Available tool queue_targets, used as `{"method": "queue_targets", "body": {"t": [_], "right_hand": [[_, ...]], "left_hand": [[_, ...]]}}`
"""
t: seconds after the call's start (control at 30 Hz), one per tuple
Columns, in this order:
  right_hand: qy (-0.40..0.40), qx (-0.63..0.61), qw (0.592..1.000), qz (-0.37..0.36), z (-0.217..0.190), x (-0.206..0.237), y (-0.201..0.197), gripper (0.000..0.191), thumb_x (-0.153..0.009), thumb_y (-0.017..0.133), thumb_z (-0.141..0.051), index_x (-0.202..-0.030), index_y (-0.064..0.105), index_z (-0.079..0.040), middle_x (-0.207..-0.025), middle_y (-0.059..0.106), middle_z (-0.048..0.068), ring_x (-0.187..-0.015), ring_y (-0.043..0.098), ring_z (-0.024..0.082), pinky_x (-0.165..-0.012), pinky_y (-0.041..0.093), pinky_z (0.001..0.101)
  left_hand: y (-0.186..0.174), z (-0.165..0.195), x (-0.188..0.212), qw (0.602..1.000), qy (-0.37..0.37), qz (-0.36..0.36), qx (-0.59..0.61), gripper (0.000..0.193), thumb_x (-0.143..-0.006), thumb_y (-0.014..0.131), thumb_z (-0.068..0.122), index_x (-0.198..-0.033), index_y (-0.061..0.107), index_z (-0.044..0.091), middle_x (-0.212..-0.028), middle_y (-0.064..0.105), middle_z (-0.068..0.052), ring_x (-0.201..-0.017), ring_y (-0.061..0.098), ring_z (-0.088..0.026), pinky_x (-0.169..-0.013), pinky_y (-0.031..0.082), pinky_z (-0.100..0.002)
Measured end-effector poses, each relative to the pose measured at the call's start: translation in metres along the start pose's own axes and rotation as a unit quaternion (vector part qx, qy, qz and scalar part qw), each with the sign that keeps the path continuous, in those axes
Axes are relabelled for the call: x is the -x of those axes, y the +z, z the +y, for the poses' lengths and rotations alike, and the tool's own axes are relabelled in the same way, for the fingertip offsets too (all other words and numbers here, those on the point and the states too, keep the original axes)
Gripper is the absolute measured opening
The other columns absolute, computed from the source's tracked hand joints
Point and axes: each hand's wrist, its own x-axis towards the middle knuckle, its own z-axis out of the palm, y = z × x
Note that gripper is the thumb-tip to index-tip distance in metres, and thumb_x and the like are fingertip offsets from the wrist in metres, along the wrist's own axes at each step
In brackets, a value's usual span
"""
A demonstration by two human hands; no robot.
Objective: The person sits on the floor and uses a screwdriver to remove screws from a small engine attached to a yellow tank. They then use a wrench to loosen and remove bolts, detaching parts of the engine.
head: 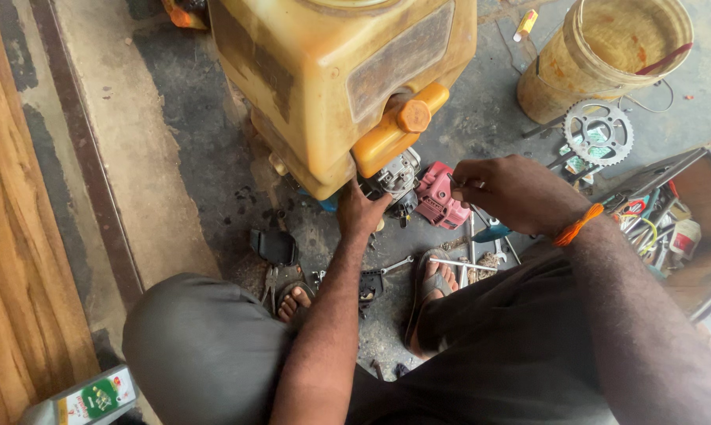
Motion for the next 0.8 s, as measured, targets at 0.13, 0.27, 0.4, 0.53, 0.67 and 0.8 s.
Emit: {"method": "queue_targets", "body": {"t": [0.13,0.27,0.4,0.53,0.67,0.8], "right_hand": [[-0.042,-0.012,0.999,0.024,0.005,0.0,0.0,0.025,-0.095,0.059,-0.032,-0.11,0.068,-0.014,-0.096,0.078,0.008,-0.092,0.073,0.031,-0.083,0.055,0.0455],[-0.043,-0.013,0.999,0.026,0.008,-0.001,0.001,0.025,-0.095,0.059,-0.031,-0.11,0.068,-0.014,-0.094,0.078,0.01,-0.089,0.074,0.031,-0.081,0.056,0.0453],[-0.068,-0.009,0.997,0.036,0.007,0.0,0.003,0.025,-0.093,0.061,-0.03,-0.109,0.069,-0.013,-0.094,0.078,0.009,-0.088,0.073,0.032,-0.079,0.055,0.0456],[-0.056,-0.007,0.998,0.043,0.006,0.003,0.003,0.022,-0.097,0.062,-0.032,-0.106,0.071,-0.014,-0.09,0.078,0.009,-0.085,0.074,0.03,-0.078,0.056,0.0443],[-0.053,0.011,0.998,0.043,0.004,0.008,0.003,0.023,-0.097,0.061,-0.032,-0.107,0.071,-0.014,-0.088,0.077,0.008,-0.082,0.074,0.03,-0.076,0.056,0.0435],[0.006,0.011,1.0,0.023,0.0,0.012,0.005,0.025,-0.098,0.062,-0.036,-0.106,0.072,-0.014,-0.084,0.077,0.007,-0.08,0.07,0.027,-0.075,0.056,0.0428]], "left_hand": [[-0.005,0.008,0.012,0.999,-0.013,0.034,0.018,0.101,-0.068,0.088,0.039,-0.149,0.039,0.003,-0.142,0.057,-0.024,-0.128,0.057,-0.041,-0.108,0.046,-0.049],[-0.012,-0.002,0.015,0.996,-0.053,0.067,0.008,0.098,-0.067,0.091,0.036,-0.142,0.042,-0.004,-0.136,0.058,-0.027,-0.124,0.058,-0.042,-0.106,0.045,-0.049],[-0.026,-0.027,0.012,0.977,-0.097,0.112,0.154,0.072,-0.073,0.082,0.036,-0.129,0.058,-0.003,-0.127,0.068,-0.023,-0.117,0.068,-0.036,-0.103,0.051,-0.043],[-0.042,-0.062,0.017,0.928,-0.254,0.158,0.221,0.061,-0.072,0.077,0.038,-0.12,0.066,0.002,-0.12,0.071,-0.018,-0.11,0.065,-0.031,-0.096,0.048,-0.041],[-0.057,-0.099,0.028,0.882,-0.25,0.152,0.37,0.05,-0.07,0.071,0.033,-0.104,0.073,-0.004,-0.111,0.076,-0.018,-0.102,0.067,-0.031,-0.089,0.05,-0.039],[-0.063,-0.117,0.033,0.839,-0.385,0.141,0.358,0.047,-0.076,0.07,0.033,-0.105,0.074,-0.003,-0.109,0.073,-0.014,-0.1,0.064,-0.029,-0.089,0.048,-0.038]]}}
